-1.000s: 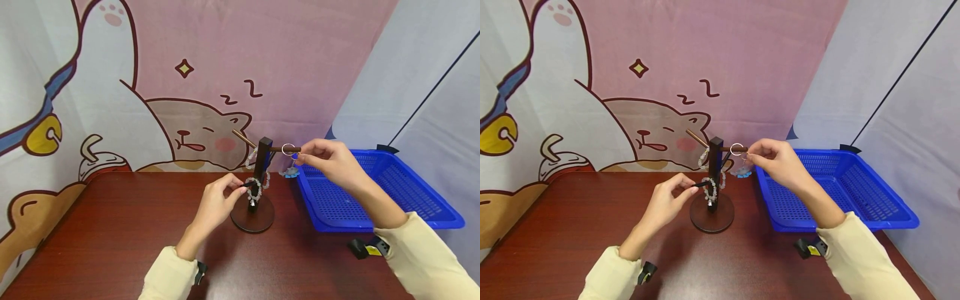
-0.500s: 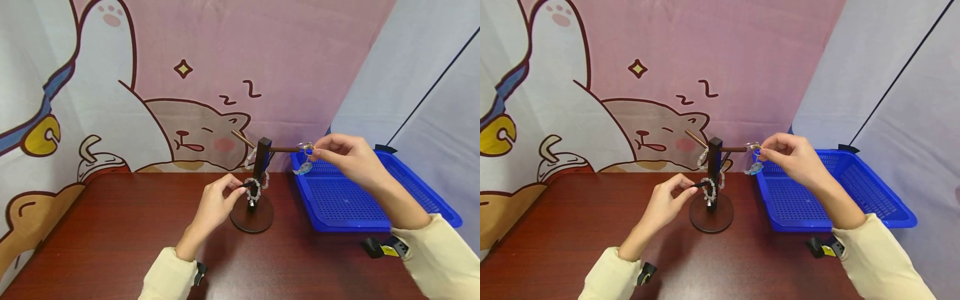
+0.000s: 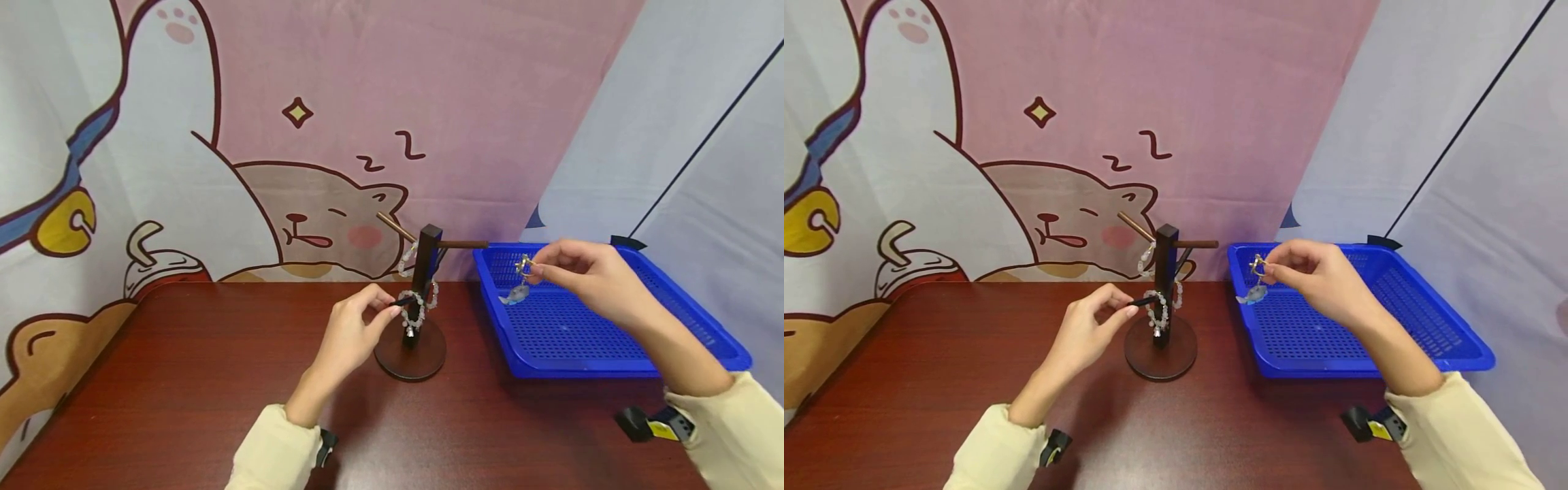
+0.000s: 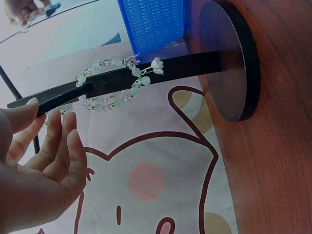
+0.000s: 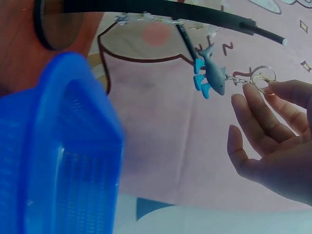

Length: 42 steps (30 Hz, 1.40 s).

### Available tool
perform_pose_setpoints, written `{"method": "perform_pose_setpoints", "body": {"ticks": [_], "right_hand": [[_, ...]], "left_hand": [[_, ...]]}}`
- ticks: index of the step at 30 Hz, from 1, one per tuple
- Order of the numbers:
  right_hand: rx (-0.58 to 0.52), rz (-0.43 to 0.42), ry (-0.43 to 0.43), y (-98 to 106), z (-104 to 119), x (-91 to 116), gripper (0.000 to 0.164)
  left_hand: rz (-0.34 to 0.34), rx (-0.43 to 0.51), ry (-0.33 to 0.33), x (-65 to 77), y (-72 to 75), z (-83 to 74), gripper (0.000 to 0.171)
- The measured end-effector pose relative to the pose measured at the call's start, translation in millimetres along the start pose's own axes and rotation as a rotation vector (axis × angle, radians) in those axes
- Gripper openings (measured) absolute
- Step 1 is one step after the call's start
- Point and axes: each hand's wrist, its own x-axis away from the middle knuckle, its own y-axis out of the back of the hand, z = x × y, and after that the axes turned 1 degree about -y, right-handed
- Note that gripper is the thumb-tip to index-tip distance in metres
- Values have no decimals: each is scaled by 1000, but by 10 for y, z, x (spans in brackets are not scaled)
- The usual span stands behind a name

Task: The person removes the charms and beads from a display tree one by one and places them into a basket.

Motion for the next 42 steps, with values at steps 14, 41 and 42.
{"method": "perform_pose_setpoints", "body": {"ticks": [14, 41, 42], "right_hand": [[66, 94, -25, -66, -433, 282, 7], [17, 146, -49, -229, -912, 575, 6], [17, 149, -51, -223, -903, 567, 6]], "left_hand": [[3, 2, 7, 0, -3, -1, 7], [1, 28, 8, 2, -9, 11, 7], [0, 28, 6, 1, -9, 12, 7]]}}
